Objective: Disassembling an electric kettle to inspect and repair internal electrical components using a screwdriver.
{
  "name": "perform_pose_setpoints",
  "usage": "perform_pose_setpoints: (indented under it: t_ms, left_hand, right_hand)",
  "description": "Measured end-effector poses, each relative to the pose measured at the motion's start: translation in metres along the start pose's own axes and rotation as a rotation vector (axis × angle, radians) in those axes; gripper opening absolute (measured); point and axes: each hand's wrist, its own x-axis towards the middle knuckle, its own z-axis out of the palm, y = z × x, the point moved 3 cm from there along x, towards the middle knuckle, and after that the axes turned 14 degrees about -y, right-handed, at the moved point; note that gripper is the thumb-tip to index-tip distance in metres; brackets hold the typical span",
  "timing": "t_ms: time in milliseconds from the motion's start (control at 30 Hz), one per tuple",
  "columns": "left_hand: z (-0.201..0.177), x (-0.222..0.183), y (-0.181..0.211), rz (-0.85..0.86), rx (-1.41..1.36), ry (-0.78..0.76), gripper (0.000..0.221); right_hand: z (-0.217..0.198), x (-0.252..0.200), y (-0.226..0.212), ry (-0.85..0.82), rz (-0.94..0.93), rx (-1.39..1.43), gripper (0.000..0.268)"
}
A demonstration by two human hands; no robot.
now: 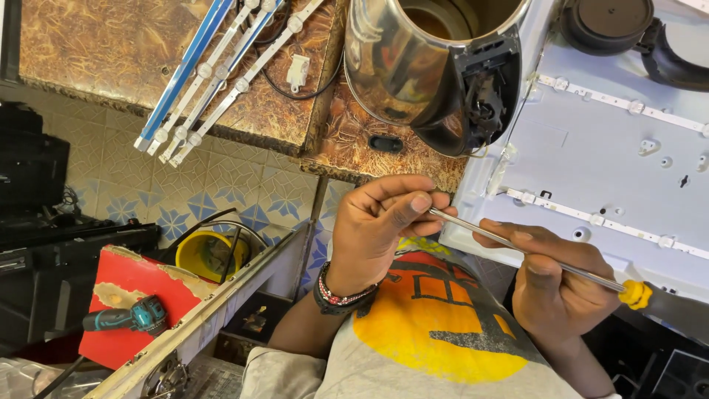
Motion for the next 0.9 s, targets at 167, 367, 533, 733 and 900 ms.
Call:
perform_pose_setpoints:
  t_ms: [167,367,533,733,900]
  left_hand:
    - [0.003,0.000,-0.002,0.012,0.014,-0.004,0.032]
    - [0.008,0.003,-0.001,0.003,0.039,-0.022,0.031]
    - [0.011,0.004,0.001,0.037,0.071,-0.028,0.031]
    - [0.019,0.003,0.007,0.004,0.164,-0.027,0.047]
    - [0.023,0.007,0.017,0.135,0.308,-0.088,0.057]
  right_hand:
    - [-0.002,-0.002,0.003,0.052,0.019,0.049,0.036]
    - [-0.010,-0.002,0.008,0.053,0.020,0.075,0.037]
    - [-0.011,0.001,0.003,0.003,0.039,0.063,0.032]
    - [-0.010,-0.002,0.004,-0.012,0.018,0.067,0.030]
    - [-0.026,0.002,0.003,0.022,0.042,0.157,0.029]
